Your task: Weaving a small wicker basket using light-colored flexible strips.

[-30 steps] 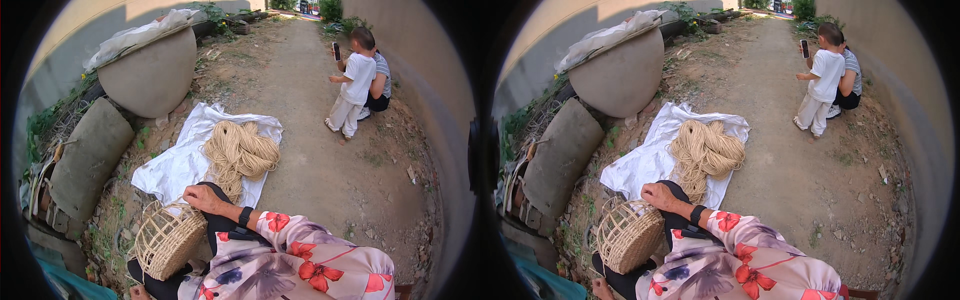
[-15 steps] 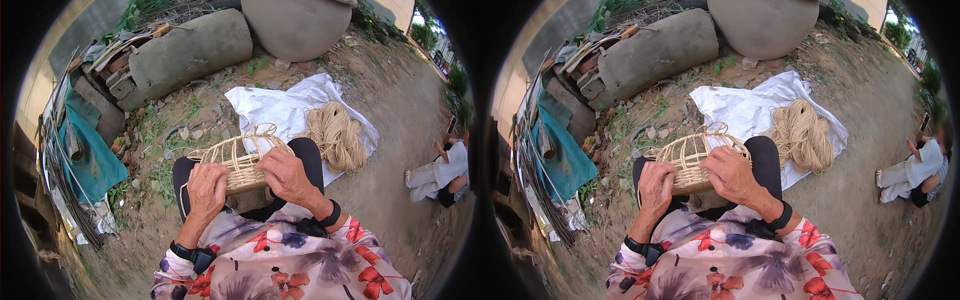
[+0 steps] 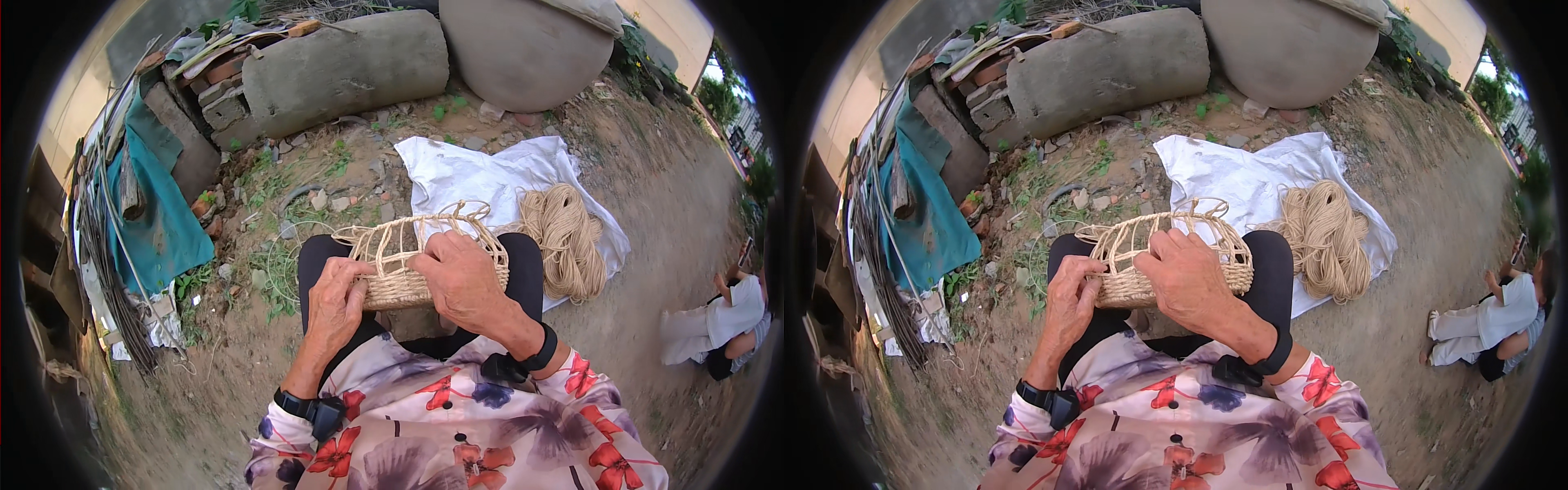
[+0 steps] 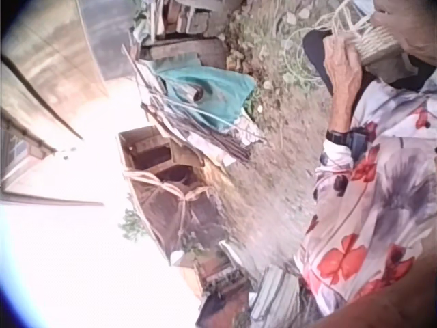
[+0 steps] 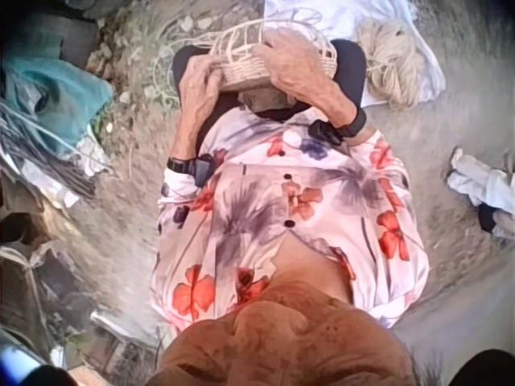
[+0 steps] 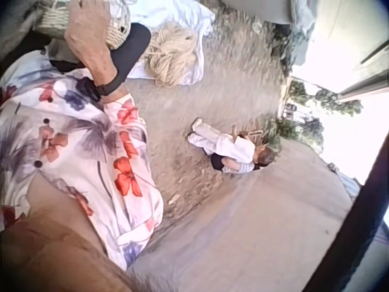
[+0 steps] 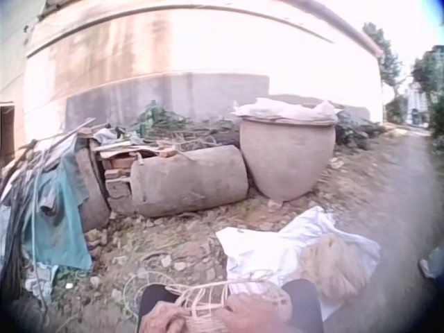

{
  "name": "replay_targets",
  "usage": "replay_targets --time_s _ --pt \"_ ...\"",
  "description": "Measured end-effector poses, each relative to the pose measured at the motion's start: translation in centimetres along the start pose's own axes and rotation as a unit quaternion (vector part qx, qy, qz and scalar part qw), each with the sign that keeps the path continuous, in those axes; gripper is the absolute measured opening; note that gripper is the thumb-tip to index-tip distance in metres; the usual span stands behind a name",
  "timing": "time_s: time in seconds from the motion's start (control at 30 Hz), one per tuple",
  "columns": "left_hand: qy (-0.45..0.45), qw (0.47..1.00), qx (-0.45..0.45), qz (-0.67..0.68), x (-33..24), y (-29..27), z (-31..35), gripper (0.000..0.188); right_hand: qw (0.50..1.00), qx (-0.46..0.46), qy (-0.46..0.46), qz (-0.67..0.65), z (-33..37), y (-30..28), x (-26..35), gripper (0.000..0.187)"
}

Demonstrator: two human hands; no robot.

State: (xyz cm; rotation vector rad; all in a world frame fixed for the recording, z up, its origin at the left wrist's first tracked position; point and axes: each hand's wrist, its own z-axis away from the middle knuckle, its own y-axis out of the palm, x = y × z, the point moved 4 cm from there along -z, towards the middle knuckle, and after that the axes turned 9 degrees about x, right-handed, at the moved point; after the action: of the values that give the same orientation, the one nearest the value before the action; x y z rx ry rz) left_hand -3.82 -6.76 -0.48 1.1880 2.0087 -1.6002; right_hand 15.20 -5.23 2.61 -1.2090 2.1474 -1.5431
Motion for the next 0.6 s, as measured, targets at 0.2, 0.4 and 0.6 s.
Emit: replay_targets --time_s 0.2,0.4,0.6 --pt "-0.075 0.996 0.004 0.048 2.8 -0.5 1.6 0.009 0.995 -0.015 0.005 -0.097 0.1 -1.1 -0.2 0.015" --pt "-0.13 0.983 0.037 0.12 4.3 -0.4 1.2 0.009 0.961 -0.135 0.129 -0.205 2.9 -3.2 -4.8 0.016" --pt "-0.155 0.978 -0.137 -0.013 6.3 -2.6 3.0 0.011 0.938 -0.167 0.218 -0.211 8.7 -1.5 -7.9 0.011"
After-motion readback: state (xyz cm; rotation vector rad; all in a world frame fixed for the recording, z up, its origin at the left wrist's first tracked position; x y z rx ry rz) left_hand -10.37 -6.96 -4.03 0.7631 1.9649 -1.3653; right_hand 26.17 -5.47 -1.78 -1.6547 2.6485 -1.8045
